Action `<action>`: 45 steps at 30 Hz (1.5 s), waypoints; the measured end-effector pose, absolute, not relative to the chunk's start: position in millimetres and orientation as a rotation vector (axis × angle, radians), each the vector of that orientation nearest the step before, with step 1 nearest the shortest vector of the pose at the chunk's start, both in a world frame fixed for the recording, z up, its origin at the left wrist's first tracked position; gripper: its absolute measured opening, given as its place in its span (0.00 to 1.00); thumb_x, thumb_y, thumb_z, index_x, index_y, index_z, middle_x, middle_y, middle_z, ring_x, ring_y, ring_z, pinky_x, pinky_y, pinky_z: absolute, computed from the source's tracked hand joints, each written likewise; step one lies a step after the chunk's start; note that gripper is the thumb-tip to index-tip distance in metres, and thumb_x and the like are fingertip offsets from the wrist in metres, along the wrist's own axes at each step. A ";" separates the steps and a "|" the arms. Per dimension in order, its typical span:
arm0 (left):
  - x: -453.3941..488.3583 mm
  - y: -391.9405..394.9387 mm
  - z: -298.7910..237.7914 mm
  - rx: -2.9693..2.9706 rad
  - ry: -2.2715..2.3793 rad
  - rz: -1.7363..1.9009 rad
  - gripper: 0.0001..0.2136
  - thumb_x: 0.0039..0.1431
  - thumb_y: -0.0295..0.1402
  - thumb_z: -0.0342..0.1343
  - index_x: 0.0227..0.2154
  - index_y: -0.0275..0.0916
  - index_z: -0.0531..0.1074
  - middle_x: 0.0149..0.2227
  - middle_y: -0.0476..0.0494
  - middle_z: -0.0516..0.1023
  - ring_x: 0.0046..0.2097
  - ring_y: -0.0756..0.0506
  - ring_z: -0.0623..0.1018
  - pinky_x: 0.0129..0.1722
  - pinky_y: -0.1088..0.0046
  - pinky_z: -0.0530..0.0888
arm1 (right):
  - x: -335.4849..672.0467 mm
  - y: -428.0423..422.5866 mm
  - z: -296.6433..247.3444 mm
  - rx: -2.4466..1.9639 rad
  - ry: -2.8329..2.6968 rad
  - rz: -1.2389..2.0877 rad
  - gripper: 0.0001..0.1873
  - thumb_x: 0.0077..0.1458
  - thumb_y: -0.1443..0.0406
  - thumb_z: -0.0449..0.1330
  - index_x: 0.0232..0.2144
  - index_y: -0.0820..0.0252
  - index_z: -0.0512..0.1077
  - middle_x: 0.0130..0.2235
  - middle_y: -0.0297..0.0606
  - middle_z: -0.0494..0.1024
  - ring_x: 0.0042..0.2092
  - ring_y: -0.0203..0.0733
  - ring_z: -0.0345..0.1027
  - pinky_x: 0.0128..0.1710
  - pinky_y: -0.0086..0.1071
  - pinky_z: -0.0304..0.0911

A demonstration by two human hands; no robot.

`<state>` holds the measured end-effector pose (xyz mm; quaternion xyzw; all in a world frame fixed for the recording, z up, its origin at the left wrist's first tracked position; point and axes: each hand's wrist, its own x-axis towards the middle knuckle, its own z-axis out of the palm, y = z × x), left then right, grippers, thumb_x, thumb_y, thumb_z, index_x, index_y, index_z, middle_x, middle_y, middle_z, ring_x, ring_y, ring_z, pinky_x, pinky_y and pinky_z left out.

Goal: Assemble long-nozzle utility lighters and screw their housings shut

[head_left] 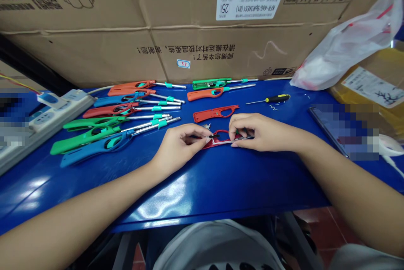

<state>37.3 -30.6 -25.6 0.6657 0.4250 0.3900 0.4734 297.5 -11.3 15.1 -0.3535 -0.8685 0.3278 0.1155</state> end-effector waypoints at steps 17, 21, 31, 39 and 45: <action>37.9 -31.5 -25.1 1.647 1.071 0.962 0.08 0.55 0.35 0.68 0.35 0.37 0.82 0.38 0.43 0.85 0.38 0.46 0.84 0.41 0.72 0.83 | 310.1 -13.8 30.1 -0.953 -2.680 1.038 0.14 0.56 0.71 0.59 0.43 0.55 0.78 0.47 0.39 0.74 0.45 0.41 0.69 0.47 0.34 0.64; 38.0 -31.3 -24.9 1.652 1.071 0.960 0.08 0.55 0.36 0.68 0.35 0.38 0.82 0.38 0.43 0.85 0.39 0.46 0.84 0.41 0.71 0.84 | 320.5 -10.6 33.6 -1.186 -2.698 0.808 0.07 0.56 0.63 0.63 0.39 0.57 0.76 0.39 0.38 0.76 0.36 0.40 0.67 0.37 0.34 0.61; 37.4 -30.6 -24.4 1.669 1.048 0.942 0.08 0.56 0.37 0.67 0.35 0.38 0.82 0.38 0.43 0.85 0.38 0.46 0.84 0.40 0.71 0.84 | 326.7 -7.0 33.6 -1.264 -2.712 0.820 0.06 0.57 0.64 0.60 0.35 0.58 0.77 0.35 0.37 0.77 0.30 0.38 0.66 0.32 0.33 0.57; 36.7 -30.2 -25.2 1.711 1.030 0.944 0.07 0.57 0.35 0.66 0.35 0.38 0.83 0.39 0.43 0.84 0.39 0.46 0.83 0.40 0.72 0.84 | 323.3 -5.4 29.1 -1.373 -2.688 0.805 0.05 0.58 0.62 0.61 0.34 0.58 0.75 0.34 0.37 0.78 0.31 0.38 0.68 0.31 0.31 0.59; 36.5 -29.9 -25.0 1.726 1.031 0.940 0.07 0.57 0.36 0.66 0.35 0.38 0.83 0.39 0.42 0.84 0.39 0.46 0.83 0.40 0.71 0.84 | 321.7 -4.2 29.1 -1.245 -2.688 0.834 0.11 0.61 0.61 0.58 0.34 0.58 0.79 0.36 0.40 0.81 0.35 0.41 0.71 0.35 0.34 0.62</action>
